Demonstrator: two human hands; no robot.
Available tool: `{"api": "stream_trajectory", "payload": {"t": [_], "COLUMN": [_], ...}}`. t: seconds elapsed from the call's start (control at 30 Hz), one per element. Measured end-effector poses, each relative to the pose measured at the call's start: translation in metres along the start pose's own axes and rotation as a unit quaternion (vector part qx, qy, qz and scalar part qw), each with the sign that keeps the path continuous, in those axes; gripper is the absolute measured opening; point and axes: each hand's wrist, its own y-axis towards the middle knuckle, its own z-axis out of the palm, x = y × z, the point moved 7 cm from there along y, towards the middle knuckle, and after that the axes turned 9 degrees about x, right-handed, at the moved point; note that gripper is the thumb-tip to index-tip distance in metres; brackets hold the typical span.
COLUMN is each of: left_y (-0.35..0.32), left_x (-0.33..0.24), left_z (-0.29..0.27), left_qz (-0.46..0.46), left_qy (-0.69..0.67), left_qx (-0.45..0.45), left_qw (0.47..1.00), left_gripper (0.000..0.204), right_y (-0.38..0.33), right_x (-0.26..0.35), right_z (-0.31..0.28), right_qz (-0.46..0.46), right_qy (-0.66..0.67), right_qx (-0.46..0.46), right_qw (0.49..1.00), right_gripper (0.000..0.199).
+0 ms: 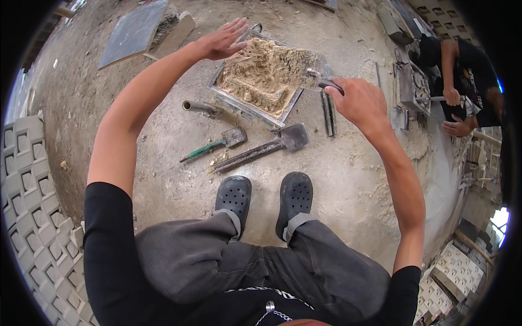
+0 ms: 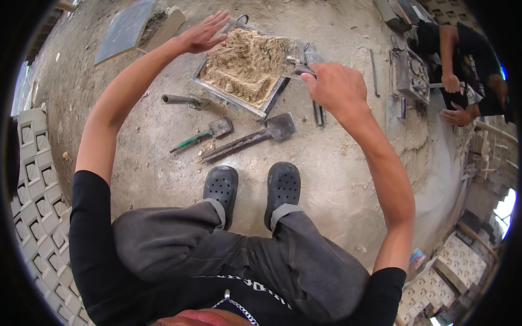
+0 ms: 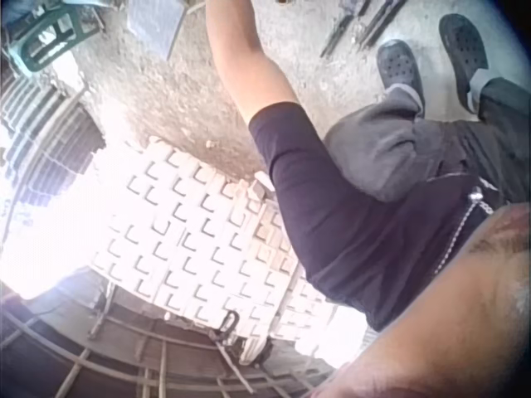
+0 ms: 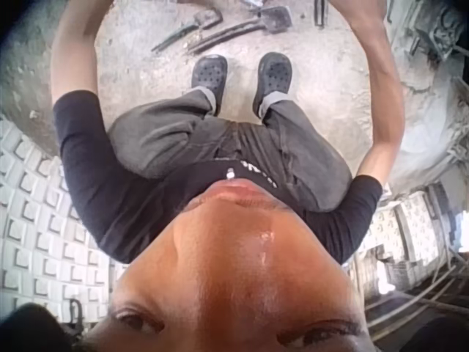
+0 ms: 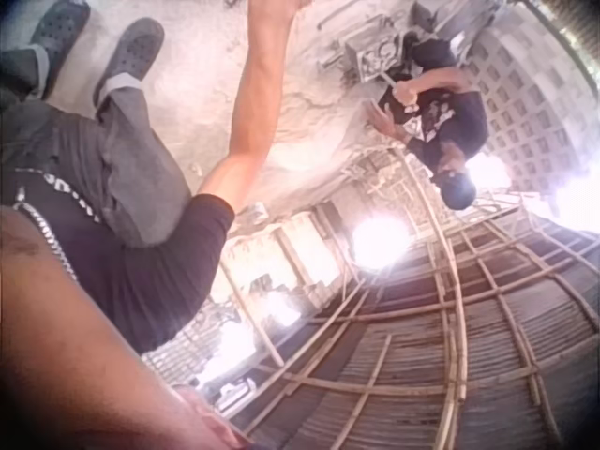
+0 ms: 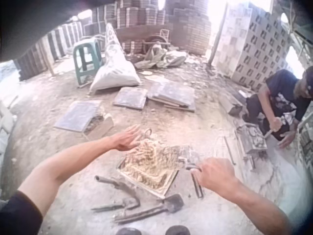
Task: The person prepares material in a square mold using a trowel and their hands, then levels the surface and removes the mold to create a brick on the ground.
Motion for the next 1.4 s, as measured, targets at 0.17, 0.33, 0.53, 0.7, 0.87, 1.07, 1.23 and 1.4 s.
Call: {"api": "stream_trajectory", "payload": {"t": [0.17,0.33,0.53,0.7,0.87,1.07,1.23,1.4], "left_y": [0.012,0.023,0.028,0.016,0.001,-0.062,-0.102,-0.11], "left_x": [-0.002,-0.026,-0.027,-0.093,-0.155,-0.173,-0.167,-0.167], "left_z": [-0.004,-0.029,0.008,0.019,0.023,0.026,0.05,0.046], "left_qz": [-0.041,-0.002,-0.241,-0.273,-0.205,-0.215,-0.335,-0.372], "left_qy": [0.097,0.138,-0.131,-0.181,-0.21,-0.2,-0.18,-0.203], "left_qx": [0.147,0.197,0.03,-0.106,-0.15,-0.231,-0.285,-0.306], "left_qw": [0.983,0.971,0.961,0.939,0.944,0.927,0.88,0.853], "left_gripper": [0.08,0.082,0.081,0.078,0.072,0.063,0.075,0.099], "right_y": [-0.013,-0.02,-0.007,0.029,0.081,0.125,0.142,0.14], "right_x": [-0.01,-0.027,-0.059,-0.066,-0.056,-0.025,0.016,0.033], "right_z": [0.001,0.019,0.039,0.048,0.048,0.042,0.037,0.033], "right_qz": [-0.011,0.025,0.047,0.046,0.032,-0.032,-0.122,-0.227], "right_qy": [-0.042,0.022,0.177,0.22,0.221,0.183,0.142,0.083], "right_qx": [-0.076,-0.098,-0.156,-0.102,-0.08,-0.058,-0.015,-0.064], "right_qw": [0.996,0.995,0.971,0.969,0.971,0.981,0.982,0.968], "right_gripper": [0.031,0.033,0.031,0.032,0.037,0.043,0.042,0.042]}}
